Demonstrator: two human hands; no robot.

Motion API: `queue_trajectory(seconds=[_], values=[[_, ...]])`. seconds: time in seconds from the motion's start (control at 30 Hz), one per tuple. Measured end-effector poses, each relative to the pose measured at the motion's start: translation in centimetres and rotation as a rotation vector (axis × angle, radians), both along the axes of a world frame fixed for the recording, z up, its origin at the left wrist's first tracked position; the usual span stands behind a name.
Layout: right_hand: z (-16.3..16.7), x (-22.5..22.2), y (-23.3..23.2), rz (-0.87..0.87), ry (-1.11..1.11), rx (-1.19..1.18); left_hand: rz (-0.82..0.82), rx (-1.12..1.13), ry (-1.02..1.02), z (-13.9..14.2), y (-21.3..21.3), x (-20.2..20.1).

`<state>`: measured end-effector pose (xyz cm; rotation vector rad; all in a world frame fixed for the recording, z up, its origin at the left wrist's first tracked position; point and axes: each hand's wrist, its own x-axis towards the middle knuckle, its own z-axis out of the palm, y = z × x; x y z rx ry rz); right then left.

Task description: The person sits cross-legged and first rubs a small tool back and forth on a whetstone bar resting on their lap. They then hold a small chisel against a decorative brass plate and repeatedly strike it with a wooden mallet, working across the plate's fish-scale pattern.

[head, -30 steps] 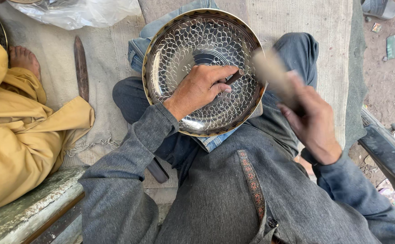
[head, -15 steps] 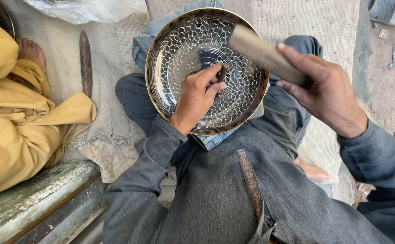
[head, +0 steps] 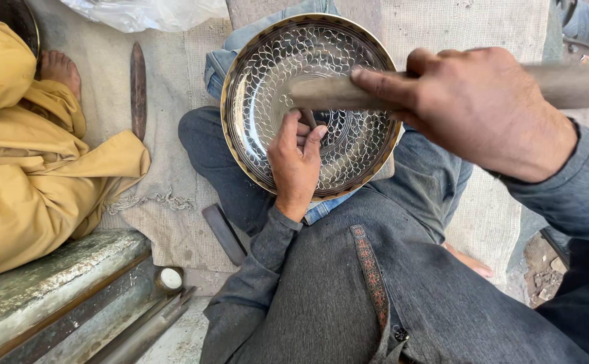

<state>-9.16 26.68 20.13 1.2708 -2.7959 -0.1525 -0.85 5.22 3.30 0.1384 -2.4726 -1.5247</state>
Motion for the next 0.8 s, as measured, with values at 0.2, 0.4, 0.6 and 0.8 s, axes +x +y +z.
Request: queue_trajectory(seconds=[0.2, 0.4, 0.6, 0.8], values=[[1.3, 0.2, -0.9, -0.025, -0.068, 0.014, 0.029, 0.036, -0.02, 0.1, 0.1, 0.4], [0.0, 1.1, 1.2, -0.069, -0.075, -0.173, -0.109, 0.021, 0.018, -0.7, -0.5, -0.5], [-3.6, 4.6, 3.5, -0.352, -0.276, -0.221, -0.375, 0.074, -0.031, 0.0, -2.1, -2.6], [-5.6, 9.3, 3.8, -0.551, -0.379, -0.498, -0.654, -0.006, -0.05, 2.1, -2.7, -4.9]])
